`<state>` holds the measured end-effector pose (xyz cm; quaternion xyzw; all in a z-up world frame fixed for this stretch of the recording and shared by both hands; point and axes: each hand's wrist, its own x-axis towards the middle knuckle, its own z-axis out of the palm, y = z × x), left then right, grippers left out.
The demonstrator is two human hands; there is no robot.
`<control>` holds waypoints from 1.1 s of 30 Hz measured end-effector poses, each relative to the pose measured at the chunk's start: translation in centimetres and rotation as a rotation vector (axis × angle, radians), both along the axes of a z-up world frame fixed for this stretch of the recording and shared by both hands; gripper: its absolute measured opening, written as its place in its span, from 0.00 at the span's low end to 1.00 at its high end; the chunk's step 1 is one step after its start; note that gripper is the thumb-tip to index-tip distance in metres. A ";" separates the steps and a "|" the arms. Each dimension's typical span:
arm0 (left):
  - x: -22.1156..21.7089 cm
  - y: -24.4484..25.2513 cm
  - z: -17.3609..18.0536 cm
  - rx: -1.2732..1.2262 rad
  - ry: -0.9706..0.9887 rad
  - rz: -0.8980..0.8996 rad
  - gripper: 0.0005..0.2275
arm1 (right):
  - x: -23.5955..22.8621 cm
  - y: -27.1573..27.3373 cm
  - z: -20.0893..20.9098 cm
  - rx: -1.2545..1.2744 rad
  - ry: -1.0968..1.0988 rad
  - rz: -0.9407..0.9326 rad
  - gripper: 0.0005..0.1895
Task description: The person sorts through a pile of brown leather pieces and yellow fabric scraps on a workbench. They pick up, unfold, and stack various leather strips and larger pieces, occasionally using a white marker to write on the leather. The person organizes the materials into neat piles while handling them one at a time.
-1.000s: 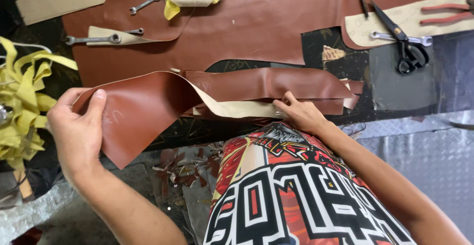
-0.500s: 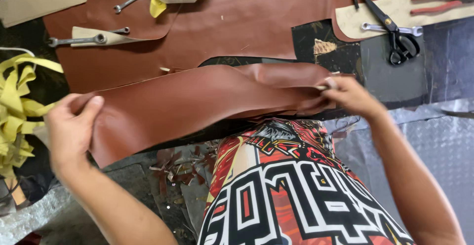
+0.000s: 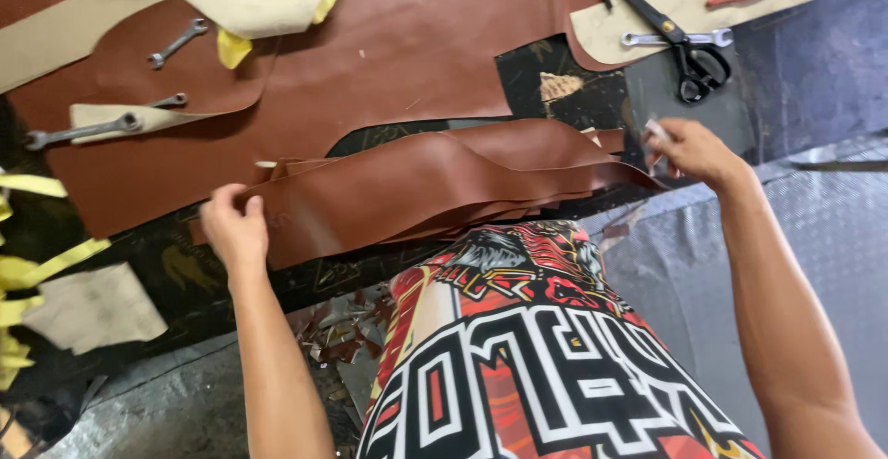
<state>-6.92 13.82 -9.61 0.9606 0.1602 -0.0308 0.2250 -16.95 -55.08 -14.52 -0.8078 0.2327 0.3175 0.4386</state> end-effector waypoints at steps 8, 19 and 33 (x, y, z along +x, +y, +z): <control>-3.7 -14.1 -0.7 0.221 -0.270 -0.504 0.24 | 2.8 1.1 1.9 0.312 -0.284 -0.477 0.13; -6.0 -17.7 -6.1 0.289 -0.037 -0.682 0.28 | 17.7 -4.5 -1.0 -0.399 -0.638 -0.501 0.19; -4.3 -20.8 -3.7 -0.067 -0.219 -0.213 0.19 | 28.2 -16.0 -6.9 -0.666 -0.861 -0.346 0.12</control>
